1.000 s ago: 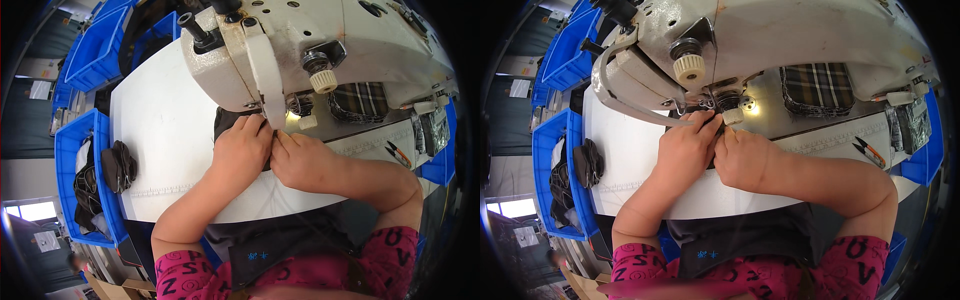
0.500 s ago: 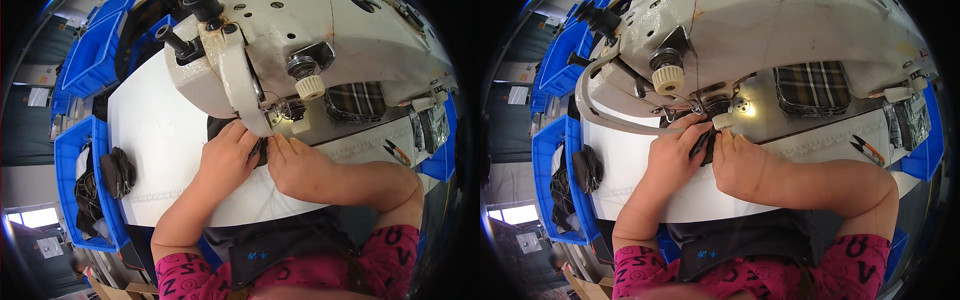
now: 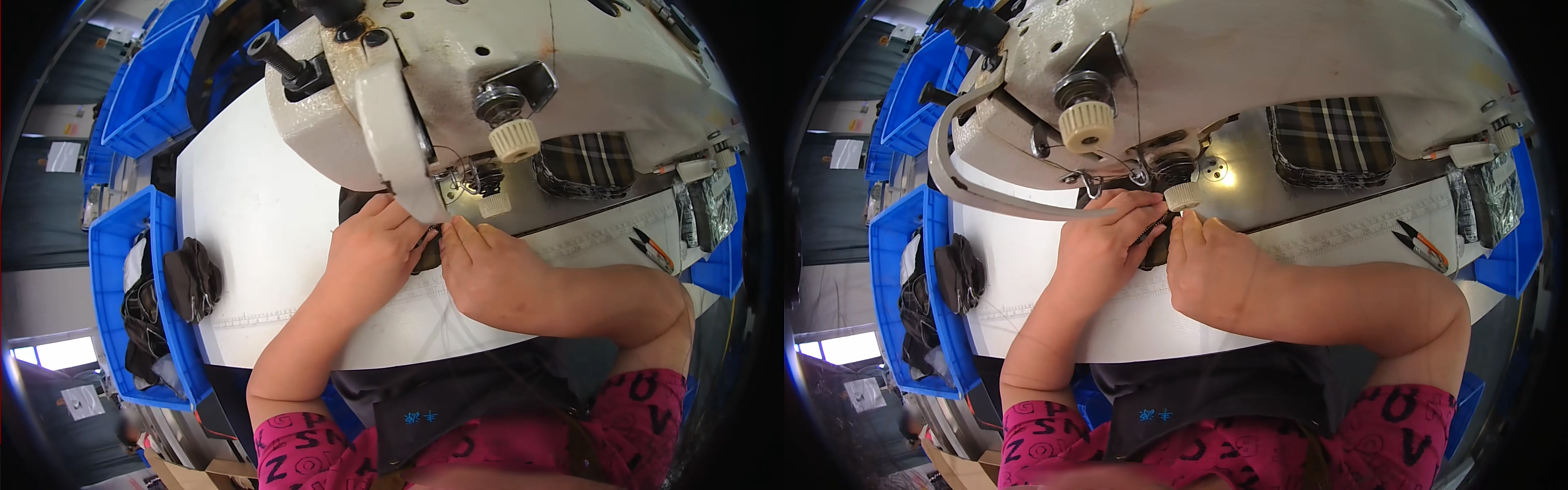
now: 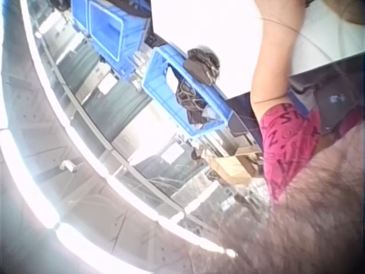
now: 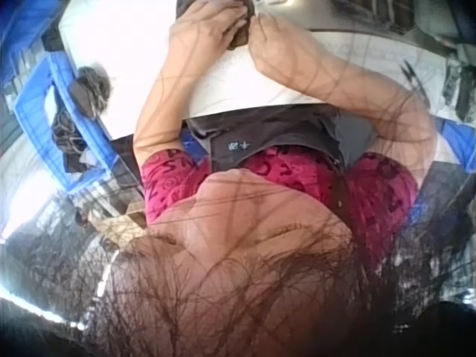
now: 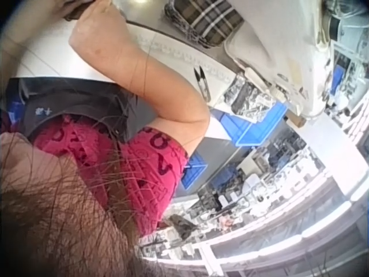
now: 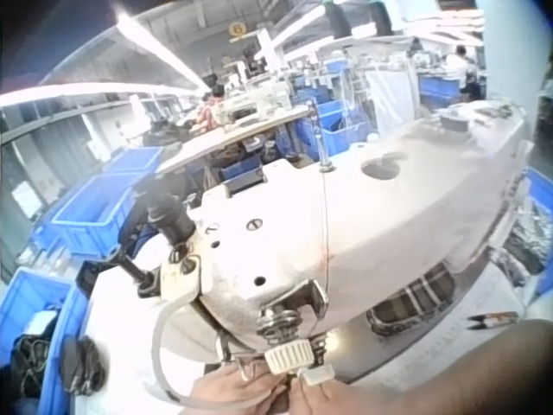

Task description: Sewing fabric and leather components using an industrial sewing machine at a factory workstation.

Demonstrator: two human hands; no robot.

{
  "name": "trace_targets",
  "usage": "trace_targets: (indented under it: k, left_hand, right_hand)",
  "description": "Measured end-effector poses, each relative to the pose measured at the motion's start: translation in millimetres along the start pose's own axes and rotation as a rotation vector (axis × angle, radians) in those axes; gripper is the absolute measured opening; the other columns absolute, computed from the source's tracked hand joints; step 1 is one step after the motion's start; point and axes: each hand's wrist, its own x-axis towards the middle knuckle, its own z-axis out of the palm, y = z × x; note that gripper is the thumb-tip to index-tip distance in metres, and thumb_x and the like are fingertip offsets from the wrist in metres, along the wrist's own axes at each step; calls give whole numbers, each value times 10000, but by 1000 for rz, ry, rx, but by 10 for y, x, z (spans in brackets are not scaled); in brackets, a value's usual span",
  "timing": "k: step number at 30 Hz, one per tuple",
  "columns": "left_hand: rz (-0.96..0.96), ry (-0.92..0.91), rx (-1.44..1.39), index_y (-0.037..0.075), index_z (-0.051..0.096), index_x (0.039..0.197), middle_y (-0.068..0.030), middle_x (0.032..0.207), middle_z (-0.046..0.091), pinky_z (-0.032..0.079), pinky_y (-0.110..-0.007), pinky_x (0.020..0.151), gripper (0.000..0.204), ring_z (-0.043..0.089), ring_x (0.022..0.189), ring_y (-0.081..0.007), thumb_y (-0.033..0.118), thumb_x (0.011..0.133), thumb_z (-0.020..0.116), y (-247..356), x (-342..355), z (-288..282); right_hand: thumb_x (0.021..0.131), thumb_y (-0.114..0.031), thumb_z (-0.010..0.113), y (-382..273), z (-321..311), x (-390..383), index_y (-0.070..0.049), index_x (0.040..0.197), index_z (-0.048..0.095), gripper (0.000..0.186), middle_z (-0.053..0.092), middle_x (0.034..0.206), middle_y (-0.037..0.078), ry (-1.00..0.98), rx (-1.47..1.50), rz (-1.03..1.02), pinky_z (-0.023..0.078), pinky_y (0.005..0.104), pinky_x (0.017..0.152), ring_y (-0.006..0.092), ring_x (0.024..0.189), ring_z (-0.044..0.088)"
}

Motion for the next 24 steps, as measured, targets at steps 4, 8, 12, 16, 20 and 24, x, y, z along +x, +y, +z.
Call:
trace_targets:
  k: [4, 8, 12, 16, 20, 24]
  left_hand:
    - [-24, 7, 0, 69, 759, 1062, -31, 1097, 743, 583, -352, 794, 247, 713, 969, -253, 93, 818, 790, 34, -5, -4]
    - [-74, 18, -3, 69, 757, 1067, -39, 1082, 739, 569, -373, 788, 228, 705, 939, -269, 118, 846, 783, 24, 39, -16]
    - [-69, 79, -1, 78, 754, 1091, -52, 1085, 734, 566, -387, 796, 253, 699, 930, -294, 170, 858, 787, -64, 51, 72]
    - [-184, 67, -217, 75, 730, 971, -44, 1103, 731, 577, -377, 785, 77, 704, 953, -276, 100, 919, 679, -73, 24, -18]
    - [-386, 43, -369, 74, 710, 939, -75, 1076, 723, 573, -404, 763, 65, 702, 916, -315, 67, 906, 654, -181, -34, -13]
    - [-259, -36, -212, 95, 733, 984, -94, 1050, 716, 573, -412, 756, 108, 695, 922, -327, 122, 883, 707, -108, 4, -74]
  right_hand:
    - [711, -84, 682, 27, -45, 12, 203, 1004, 705, 410, 683, 1052, 394, -7, -11, -14, 573, 403, 701, 428, 960, 697]
    - [711, -87, 681, 67, -38, 48, 183, 1048, 703, 432, 699, 979, 274, -43, -15, 44, 520, 357, 668, 291, 862, 660]
    - [723, -94, 677, 105, -19, 57, 176, 1091, 696, 456, 705, 987, 224, -45, -45, 89, 511, 338, 686, 240, 847, 646]
    - [731, -96, 674, 124, -42, 63, 179, 1103, 692, 463, 702, 982, 218, -25, -46, 73, 513, 337, 692, 237, 839, 644]
    - [722, -104, 671, 145, -61, 73, 149, 1040, 710, 408, 680, 926, 183, -39, -44, 73, 507, 343, 697, 235, 824, 634]
    - [702, -130, 680, 146, -25, 34, 77, 881, 720, 276, 615, 826, 122, -39, 12, 74, 466, 350, 652, 235, 780, 596]
